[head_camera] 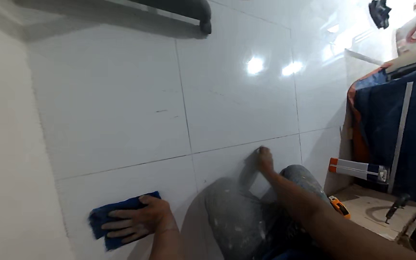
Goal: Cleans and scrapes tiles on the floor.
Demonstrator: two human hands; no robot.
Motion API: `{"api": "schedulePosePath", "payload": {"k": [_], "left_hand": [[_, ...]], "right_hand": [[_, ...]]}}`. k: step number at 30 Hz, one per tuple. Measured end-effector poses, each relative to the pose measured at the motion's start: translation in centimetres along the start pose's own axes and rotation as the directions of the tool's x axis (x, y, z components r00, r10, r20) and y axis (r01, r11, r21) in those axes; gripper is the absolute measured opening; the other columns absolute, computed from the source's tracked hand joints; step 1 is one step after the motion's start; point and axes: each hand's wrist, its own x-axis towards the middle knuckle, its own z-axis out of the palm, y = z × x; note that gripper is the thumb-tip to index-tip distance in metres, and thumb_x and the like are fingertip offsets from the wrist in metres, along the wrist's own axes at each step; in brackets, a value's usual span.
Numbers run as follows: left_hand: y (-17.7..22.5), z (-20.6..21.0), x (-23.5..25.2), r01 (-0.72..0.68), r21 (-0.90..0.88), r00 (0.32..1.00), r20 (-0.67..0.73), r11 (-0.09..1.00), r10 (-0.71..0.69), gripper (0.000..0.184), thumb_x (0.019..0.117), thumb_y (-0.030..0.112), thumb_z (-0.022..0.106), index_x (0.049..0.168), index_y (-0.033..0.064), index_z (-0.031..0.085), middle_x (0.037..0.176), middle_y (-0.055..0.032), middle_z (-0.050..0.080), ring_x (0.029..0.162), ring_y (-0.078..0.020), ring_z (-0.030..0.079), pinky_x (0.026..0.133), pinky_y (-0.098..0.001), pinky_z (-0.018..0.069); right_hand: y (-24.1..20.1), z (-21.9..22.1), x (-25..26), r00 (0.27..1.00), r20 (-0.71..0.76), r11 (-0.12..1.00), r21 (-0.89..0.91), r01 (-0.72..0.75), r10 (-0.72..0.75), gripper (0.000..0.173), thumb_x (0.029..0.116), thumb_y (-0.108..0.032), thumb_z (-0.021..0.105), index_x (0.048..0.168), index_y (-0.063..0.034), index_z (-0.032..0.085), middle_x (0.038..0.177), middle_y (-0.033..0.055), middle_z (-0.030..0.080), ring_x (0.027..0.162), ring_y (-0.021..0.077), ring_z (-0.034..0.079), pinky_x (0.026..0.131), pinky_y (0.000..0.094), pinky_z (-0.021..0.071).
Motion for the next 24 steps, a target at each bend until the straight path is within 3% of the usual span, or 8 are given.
{"api": "schedulePosePath", "payload": {"k": [3,5,9,13,15,19,21,24], "left_hand": [[0.0,0.3,0.1,-0.008,0.030,1.000,-0.020,1.000,0.009,0.085,0.1025,0.054,0.043,0.163,0.0012,0.017,0.166,-0.0330,0.011,0.154,-0.0512,0.011,0.119,-0.0696,0.0141],[0.4,0.1,-0.2,-0.005,0.024,1.000,-0.017,1.000,0.006,0.084,0.1027,0.054,0.045,0.163,0.0010,0.017,0.166,-0.0327,0.011,0.154,-0.0507,0.010,0.121,-0.0686,0.0111],[1.0,-0.6,-0.8,-0.003,0.014,1.000,-0.023,1.000,0.003,0.083,0.1041,0.050,0.041,0.162,-0.0018,0.013,0.166,-0.0331,0.008,0.155,-0.0513,0.005,0.121,-0.0688,0.0038],[0.7,0.8,-0.3,0.066,0.059,0.995,-0.076,0.996,-0.061,0.080,0.1017,0.056,0.041,0.164,0.0088,0.021,0.169,-0.0232,0.014,0.156,-0.0438,0.010,0.122,-0.0655,0.0064],[0.5,1.1,0.6,0.051,0.072,0.995,-0.089,0.996,-0.044,0.080,0.1004,0.058,0.042,0.164,0.0123,0.023,0.170,-0.0200,0.016,0.157,-0.0420,0.011,0.121,-0.0657,0.0078],[1.3,0.3,4.2,-0.037,0.058,0.994,-0.101,0.998,0.042,0.076,0.0992,0.058,0.042,0.162,0.0167,0.031,0.169,-0.0142,0.024,0.156,-0.0382,0.017,0.121,-0.0652,0.0112],[0.8,0.5,4.6,-0.053,0.044,0.991,-0.120,0.998,0.058,0.076,0.0989,0.059,0.042,0.162,0.0173,0.031,0.169,-0.0142,0.023,0.156,-0.0386,0.017,0.121,-0.0651,0.0107],[-0.2,0.8,4.8,-0.122,0.112,0.984,-0.113,0.986,0.135,0.080,0.1004,0.065,0.036,0.163,0.0156,0.026,0.169,-0.0186,0.020,0.155,-0.0426,0.016,0.120,-0.0693,0.0108]], "right_hand": [[2.9,-1.0,2.8,0.978,-0.037,0.977,0.070,-0.202,0.205,0.050,0.1011,-0.012,0.056,0.148,0.0010,0.045,0.149,0.0266,0.047,0.133,0.0398,0.054,0.107,0.0531,0.0487],[2.8,2.0,-0.3,0.993,0.058,0.994,-0.039,0.105,-0.102,0.049,0.1020,-0.013,0.053,0.149,-0.0010,0.048,0.153,0.0226,0.048,0.141,0.0350,0.048,0.114,0.0496,0.0436],[1.7,4.3,-5.2,0.577,0.439,0.568,-0.169,0.806,-0.689,0.052,0.0985,-0.005,0.054,0.151,-0.0104,0.052,0.159,0.0138,0.045,0.150,0.0370,0.036,0.118,0.0622,0.0290],[-5.0,5.3,-3.9,0.272,0.560,0.228,-0.149,0.962,-0.782,0.040,0.1056,-0.018,0.050,0.145,-0.0108,0.057,0.156,0.0140,0.048,0.149,0.0363,0.036,0.119,0.0619,0.0279],[-8.6,6.5,-5.8,0.204,0.599,0.156,-0.132,0.979,-0.774,0.040,0.1082,-0.026,0.048,0.143,-0.0099,0.057,0.154,0.0154,0.049,0.147,0.0370,0.038,0.118,0.0618,0.0301],[-9.8,7.1,-9.1,0.278,0.666,0.282,-0.105,0.954,-0.692,0.044,0.1098,-0.022,0.043,0.150,-0.0046,0.047,0.158,0.0206,0.042,0.149,0.0416,0.034,0.117,0.0642,0.0281],[-9.6,8.1,-7.3,0.389,0.340,0.346,-0.183,0.920,-0.856,0.040,0.1040,-0.020,0.055,0.142,-0.0096,0.060,0.148,0.0175,0.055,0.139,0.0400,0.048,0.109,0.0627,0.0406],[-8.1,8.8,-4.9,0.592,0.013,0.576,-0.214,0.789,-0.806,0.042,0.0989,-0.021,0.062,0.140,-0.0128,0.061,0.145,0.0147,0.056,0.137,0.0402,0.048,0.102,0.0635,0.0458]]}}
